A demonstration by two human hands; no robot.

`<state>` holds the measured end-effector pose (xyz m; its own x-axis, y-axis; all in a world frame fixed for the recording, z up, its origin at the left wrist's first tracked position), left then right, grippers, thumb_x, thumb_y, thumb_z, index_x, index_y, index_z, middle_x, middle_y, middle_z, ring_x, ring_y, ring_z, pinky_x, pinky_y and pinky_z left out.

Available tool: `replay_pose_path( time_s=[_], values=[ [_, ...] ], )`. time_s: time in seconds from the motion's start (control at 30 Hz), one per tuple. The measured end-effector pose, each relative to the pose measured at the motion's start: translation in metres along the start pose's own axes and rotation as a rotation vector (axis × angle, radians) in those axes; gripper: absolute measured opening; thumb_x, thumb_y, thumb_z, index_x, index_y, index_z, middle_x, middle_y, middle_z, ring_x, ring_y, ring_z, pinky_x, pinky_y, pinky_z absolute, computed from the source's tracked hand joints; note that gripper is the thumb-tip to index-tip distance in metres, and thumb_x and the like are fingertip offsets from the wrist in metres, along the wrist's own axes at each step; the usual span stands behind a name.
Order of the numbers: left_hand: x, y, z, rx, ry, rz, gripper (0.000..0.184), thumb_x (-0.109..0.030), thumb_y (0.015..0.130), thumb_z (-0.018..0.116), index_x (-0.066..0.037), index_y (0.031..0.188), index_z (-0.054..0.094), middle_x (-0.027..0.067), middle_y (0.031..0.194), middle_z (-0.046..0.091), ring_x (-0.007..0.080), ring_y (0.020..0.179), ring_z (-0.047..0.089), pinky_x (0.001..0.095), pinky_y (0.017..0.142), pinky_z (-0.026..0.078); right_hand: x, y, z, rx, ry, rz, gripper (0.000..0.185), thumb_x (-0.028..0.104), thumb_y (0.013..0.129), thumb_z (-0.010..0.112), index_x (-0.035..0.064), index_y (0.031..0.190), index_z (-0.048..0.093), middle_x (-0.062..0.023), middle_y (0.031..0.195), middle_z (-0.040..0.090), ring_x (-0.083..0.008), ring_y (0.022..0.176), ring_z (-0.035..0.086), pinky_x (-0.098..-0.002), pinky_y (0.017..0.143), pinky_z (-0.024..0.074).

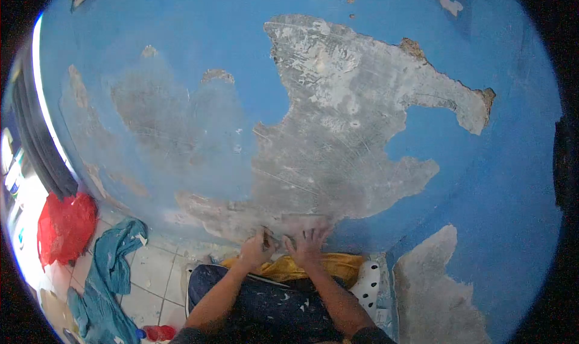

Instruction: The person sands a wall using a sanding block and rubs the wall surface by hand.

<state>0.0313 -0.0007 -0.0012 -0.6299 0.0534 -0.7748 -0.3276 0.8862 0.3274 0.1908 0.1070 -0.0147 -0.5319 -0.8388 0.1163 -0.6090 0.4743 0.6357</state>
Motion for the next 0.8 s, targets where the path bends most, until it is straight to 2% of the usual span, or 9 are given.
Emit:
replay_pose_path(
  time_s=[0.07,0.17,0.3,0.37,0.5,0.6,0.67,0.7,0.8],
  values=[
    [0.003,-0.004,-0.001,0.019,0.047,-0.002,0.032,-0.018,0.087,0.065,-0.005,0.109,0.046,0.0116,0.079,0.065,0.0322,0.073,0.066,0.0416,0.066,0.052,0.01,0.02,-0.029,-0.134,-0.039,0.008,0.052,0.046,0.089,0.058,-0.0039,0.105,0.062,-0.0283,0.118,0.049,-0.0565,0.125,0.032,-0.0828,0.097,0.0032],
    [0.022,-0.001,0.005,0.057,-0.061,0.011,0.035,-0.017,0.086,0.065,-0.005,0.111,0.045,0.0126,0.079,0.066,0.0327,0.073,0.066,0.0416,0.067,0.052,0.001,0.005,-0.015,0.09,-0.083,0.094,0.055,0.047,0.09,0.056,-0.0057,0.104,0.062,-0.0282,0.118,0.051,-0.0553,0.124,0.034,-0.0819,0.098,0.0023],
    [-0.002,0.0,-0.003,0.01,0.003,0.13,0.036,-0.016,0.085,0.066,-0.005,0.112,0.043,0.0125,0.079,0.065,0.0318,0.071,0.066,0.0407,0.066,0.052,-0.001,0.006,-0.01,0.057,-0.045,0.056,0.056,0.047,0.089,0.056,-0.0063,0.105,0.061,-0.0274,0.112,0.055,-0.0535,0.124,0.036,-0.0813,0.099,0.0021],
    [-0.002,-0.002,-0.001,0.099,-0.077,-0.116,0.035,-0.014,0.085,0.066,-0.004,0.111,0.043,0.0115,0.079,0.065,0.0301,0.072,0.067,0.0385,0.065,0.052,0.007,0.024,-0.036,-0.073,-0.113,0.109,0.059,0.049,0.089,0.055,-0.0065,0.106,0.062,-0.0279,0.112,0.056,-0.0544,0.126,0.034,-0.0802,0.1,-0.0002],
    [0.0,-0.004,0.0,0.026,0.168,0.061,0.034,-0.013,0.086,0.064,-0.003,0.111,0.044,0.0115,0.08,0.065,0.0274,0.073,0.068,0.0367,0.066,0.053,-0.001,0.002,-0.007,0.038,-0.239,0.141,0.063,0.051,0.091,0.051,-0.0071,0.111,0.061,-0.0291,0.122,0.053,-0.0553,0.129,0.031,-0.0801,0.1,-0.0021],
    [0.001,0.001,0.005,-0.013,0.133,0.054,0.033,-0.013,0.086,0.064,-0.003,0.111,0.044,0.0127,0.08,0.066,0.0282,0.074,0.068,0.0378,0.066,0.053,-0.001,0.01,-0.013,0.214,-0.044,0.109,0.066,0.053,0.092,0.047,-0.0072,0.118,0.058,-0.0312,0.131,0.048,-0.0561,0.13,0.029,-0.0792,0.101,-0.0023],
    [-0.009,-0.002,0.002,-0.048,0.132,-0.095,0.035,-0.017,0.086,0.066,-0.003,0.11,0.044,0.0134,0.079,0.066,0.0297,0.074,0.067,0.04,0.067,0.052,0.008,0.024,-0.038,0.048,-0.139,0.126,0.062,0.05,0.092,0.05,-0.0067,0.116,0.057,-0.0312,0.126,0.049,-0.0561,0.128,0.031,-0.0795,0.101,-0.001],
    [-0.002,-0.003,-0.001,-0.037,0.13,-0.13,0.035,-0.017,0.086,0.066,-0.003,0.11,0.044,0.0134,0.079,0.066,0.0297,0.074,0.067,0.04,0.067,0.052,0.007,0.021,-0.029,0.081,-0.125,0.126,0.062,0.05,0.092,0.05,-0.0067,0.116,0.057,-0.0312,0.126,0.049,-0.0561,0.128,0.031,-0.0795,0.101,-0.001],
    [0.013,-0.002,0.006,0.037,0.043,-0.007,0.038,-0.02,0.086,0.067,-0.003,0.11,0.043,0.0135,0.078,0.065,0.0323,0.075,0.067,0.0411,0.067,0.051,-0.001,0.006,-0.011,-0.055,-0.119,0.06,0.06,0.049,0.092,0.05,-0.0064,0.114,0.058,-0.03,0.124,0.049,-0.0568,0.128,0.03,-0.0799,0.1,-0.0015]
  ],
)
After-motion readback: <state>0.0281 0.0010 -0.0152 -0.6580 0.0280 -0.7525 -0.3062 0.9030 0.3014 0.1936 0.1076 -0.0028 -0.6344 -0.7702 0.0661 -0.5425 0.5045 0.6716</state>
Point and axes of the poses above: each hand's wrist, its own y-axis towards the middle knuckle, its own z-axis out of the palm, x = y × z, the point moved 1 cm from there along y, towards the middle knuckle
